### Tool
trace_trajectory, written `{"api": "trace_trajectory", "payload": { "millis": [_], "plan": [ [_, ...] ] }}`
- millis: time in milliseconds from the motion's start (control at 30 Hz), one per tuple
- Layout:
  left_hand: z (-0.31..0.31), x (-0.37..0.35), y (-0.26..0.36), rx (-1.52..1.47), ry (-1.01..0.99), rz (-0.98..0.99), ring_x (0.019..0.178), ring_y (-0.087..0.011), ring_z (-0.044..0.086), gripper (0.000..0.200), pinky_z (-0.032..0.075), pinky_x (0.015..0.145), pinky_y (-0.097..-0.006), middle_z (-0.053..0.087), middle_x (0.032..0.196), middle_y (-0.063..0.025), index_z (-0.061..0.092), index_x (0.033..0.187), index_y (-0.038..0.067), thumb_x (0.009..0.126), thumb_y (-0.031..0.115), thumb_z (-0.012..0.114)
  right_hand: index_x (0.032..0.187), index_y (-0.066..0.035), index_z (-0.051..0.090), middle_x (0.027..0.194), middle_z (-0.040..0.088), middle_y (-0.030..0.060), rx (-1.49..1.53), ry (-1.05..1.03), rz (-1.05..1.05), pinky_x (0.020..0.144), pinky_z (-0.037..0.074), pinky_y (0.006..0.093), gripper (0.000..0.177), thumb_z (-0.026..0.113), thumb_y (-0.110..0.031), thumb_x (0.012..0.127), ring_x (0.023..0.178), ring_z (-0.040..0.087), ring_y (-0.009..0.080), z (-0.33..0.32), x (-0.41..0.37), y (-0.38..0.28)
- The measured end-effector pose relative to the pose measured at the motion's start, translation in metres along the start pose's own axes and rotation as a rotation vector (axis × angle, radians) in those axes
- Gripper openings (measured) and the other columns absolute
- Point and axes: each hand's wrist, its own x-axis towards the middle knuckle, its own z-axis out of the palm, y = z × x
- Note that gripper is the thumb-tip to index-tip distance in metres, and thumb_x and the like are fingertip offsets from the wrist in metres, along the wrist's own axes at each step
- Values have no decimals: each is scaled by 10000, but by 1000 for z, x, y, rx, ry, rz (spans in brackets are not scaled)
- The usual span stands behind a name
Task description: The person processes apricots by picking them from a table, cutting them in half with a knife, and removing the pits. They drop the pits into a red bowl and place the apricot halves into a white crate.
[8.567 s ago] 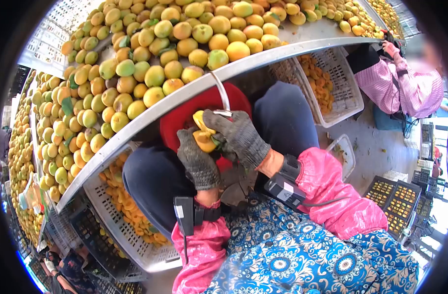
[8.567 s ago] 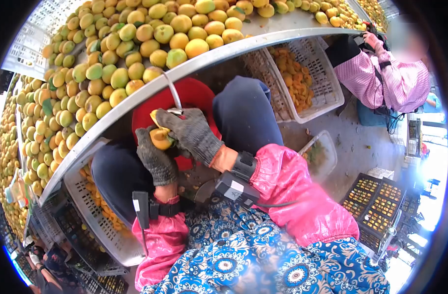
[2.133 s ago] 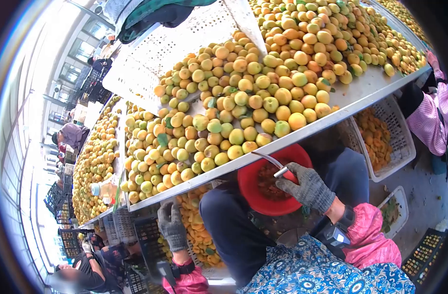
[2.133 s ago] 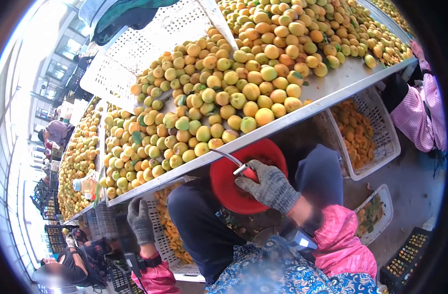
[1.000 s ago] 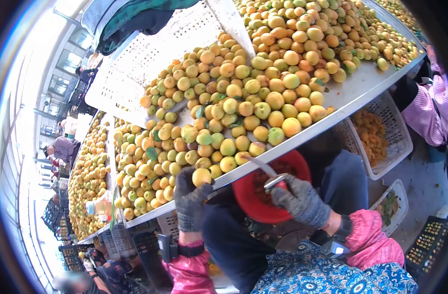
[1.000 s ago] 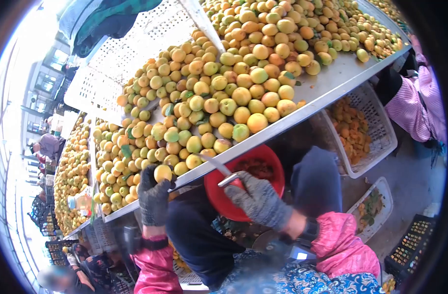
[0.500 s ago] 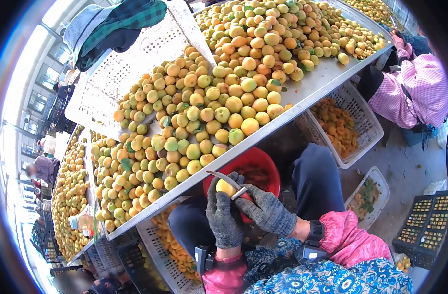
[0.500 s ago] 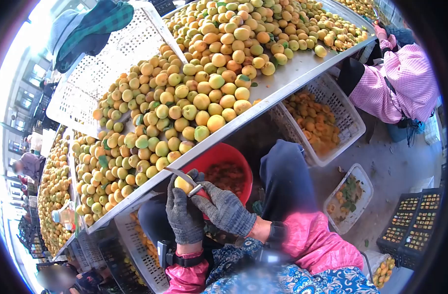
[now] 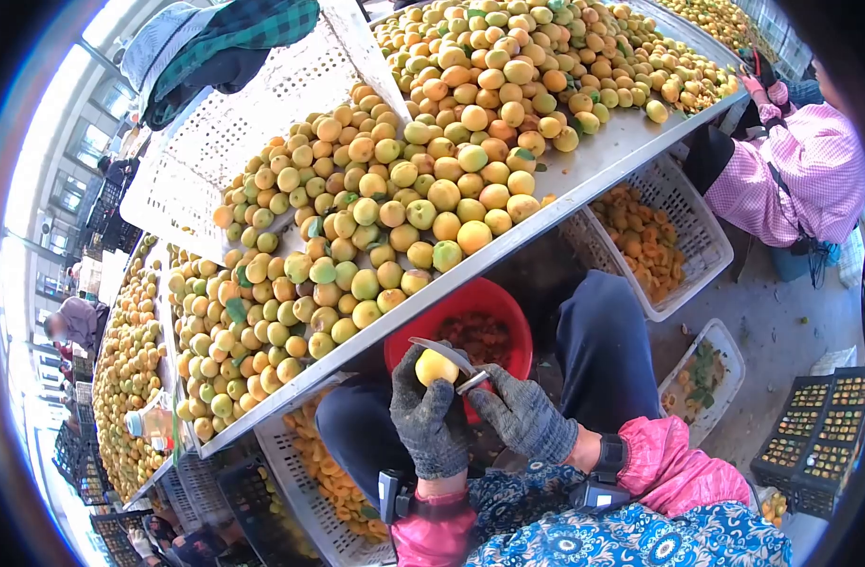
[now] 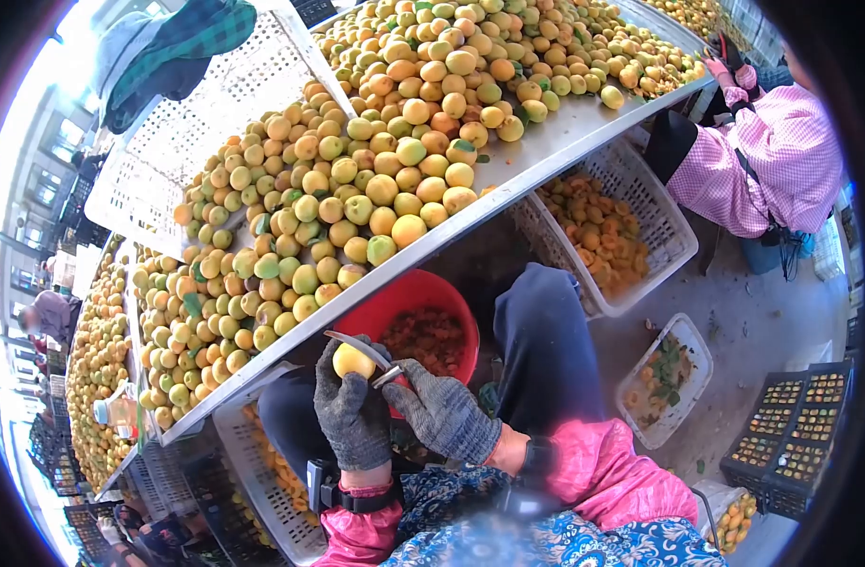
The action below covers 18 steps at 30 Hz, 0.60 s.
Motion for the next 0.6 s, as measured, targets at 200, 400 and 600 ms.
{"api": "trace_trajectory", "payload": {
  "millis": [200,400,600],
  "plan": [
    [10,-4,2,98,-11,20,926,-250,603,591,508,827,-372,595,1060,-160,503,1178,-33,751,267,779,1142,-27,532,737,626,220,52,-24,-16,557,486,435,307,561,-255,938,684,639,392,-2,-8,2],
    [3,6,8,77,-120,-22,890,-227,621,494,524,823,-351,624,1028,-155,558,1081,-25,668,128,781,1130,-24,551,762,637,210,157,-123,-68,601,492,436,316,566,-265,926,706,638,401,-17,-3,10],
    [0,21,37,528,-276,-98,903,-172,629,495,516,828,-304,663,983,-102,617,1037,-14,593,80,816,1066,-72,542,700,620,200,-202,-357,-96,591,488,462,297,547,-332,924,681,629,390,-58,10,8]
  ]
}}
